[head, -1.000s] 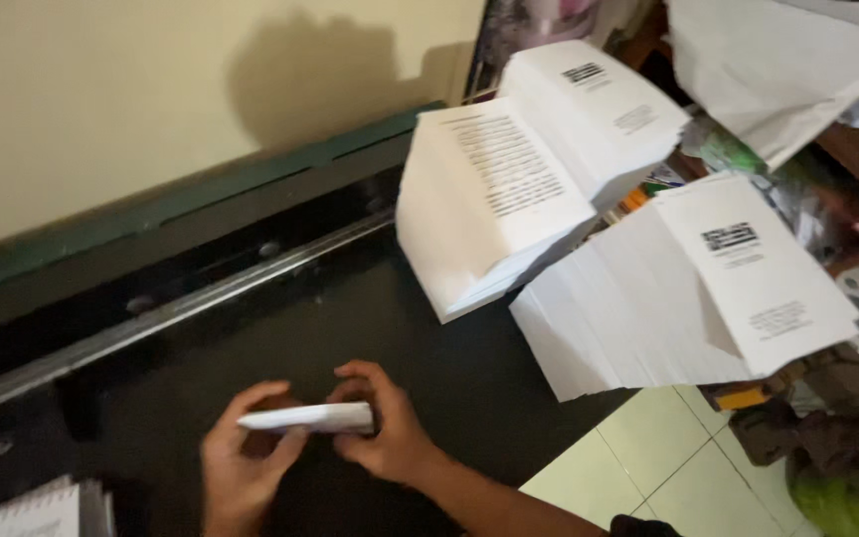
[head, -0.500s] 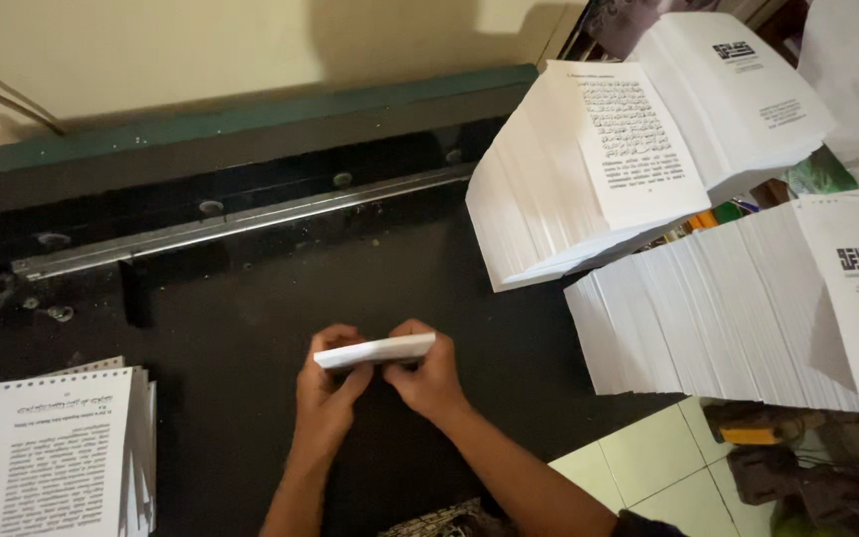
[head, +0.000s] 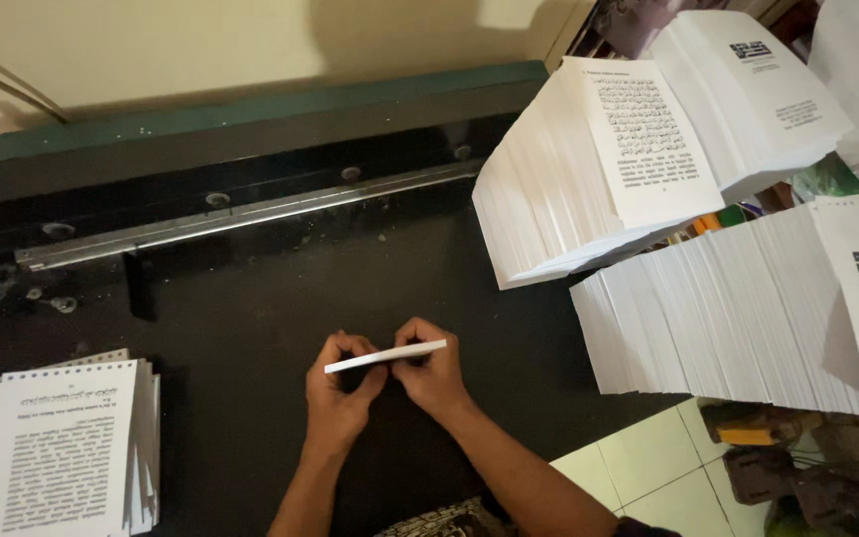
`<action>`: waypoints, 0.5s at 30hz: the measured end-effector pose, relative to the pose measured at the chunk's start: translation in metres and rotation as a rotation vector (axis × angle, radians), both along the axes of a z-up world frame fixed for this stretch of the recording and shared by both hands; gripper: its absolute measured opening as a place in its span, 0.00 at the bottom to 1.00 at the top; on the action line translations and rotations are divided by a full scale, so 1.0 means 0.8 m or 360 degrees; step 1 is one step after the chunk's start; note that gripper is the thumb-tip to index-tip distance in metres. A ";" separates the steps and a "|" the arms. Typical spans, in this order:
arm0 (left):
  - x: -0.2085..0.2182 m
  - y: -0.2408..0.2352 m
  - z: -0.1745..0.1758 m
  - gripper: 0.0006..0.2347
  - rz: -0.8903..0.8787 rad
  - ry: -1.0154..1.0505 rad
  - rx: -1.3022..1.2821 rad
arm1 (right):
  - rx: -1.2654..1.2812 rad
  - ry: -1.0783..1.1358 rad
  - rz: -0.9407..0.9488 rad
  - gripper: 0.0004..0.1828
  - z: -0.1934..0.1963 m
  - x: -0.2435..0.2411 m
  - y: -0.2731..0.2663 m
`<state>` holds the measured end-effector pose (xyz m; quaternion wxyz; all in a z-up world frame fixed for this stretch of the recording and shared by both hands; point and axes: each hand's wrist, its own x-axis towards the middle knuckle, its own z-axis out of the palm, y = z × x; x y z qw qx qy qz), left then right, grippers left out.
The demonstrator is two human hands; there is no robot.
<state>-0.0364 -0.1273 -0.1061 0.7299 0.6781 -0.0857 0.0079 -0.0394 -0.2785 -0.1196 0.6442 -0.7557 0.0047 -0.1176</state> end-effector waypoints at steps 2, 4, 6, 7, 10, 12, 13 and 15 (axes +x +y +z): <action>0.005 0.002 -0.013 0.09 -0.0027 0.0043 0.0066 | -0.0089 -0.0070 0.0074 0.12 -0.006 0.003 -0.003; 0.010 0.000 -0.008 0.09 -0.0016 0.0054 -0.0004 | -0.0055 -0.0006 0.0029 0.11 -0.010 0.003 -0.002; 0.013 0.003 -0.003 0.09 -0.0003 0.0064 -0.0075 | -0.0021 0.0058 -0.0012 0.10 -0.015 0.003 -0.004; 0.014 0.007 -0.001 0.07 -0.0032 0.0086 0.0106 | 0.0013 0.0132 -0.0024 0.09 -0.018 0.003 -0.005; 0.025 0.022 -0.021 0.12 -0.0063 0.0270 0.0234 | 0.0008 0.0285 0.0013 0.10 -0.030 0.004 -0.008; 0.039 0.034 -0.027 0.21 -0.0065 0.0429 0.0179 | -0.0035 0.0362 0.0064 0.15 -0.011 0.006 -0.003; 0.045 0.043 -0.022 0.19 -0.0102 0.0477 0.0021 | -0.0054 0.0397 0.0146 0.23 0.012 0.006 0.003; 0.054 0.059 0.026 0.17 -0.0125 0.0515 -0.0140 | -0.0078 0.0425 0.0244 0.33 0.043 0.007 0.018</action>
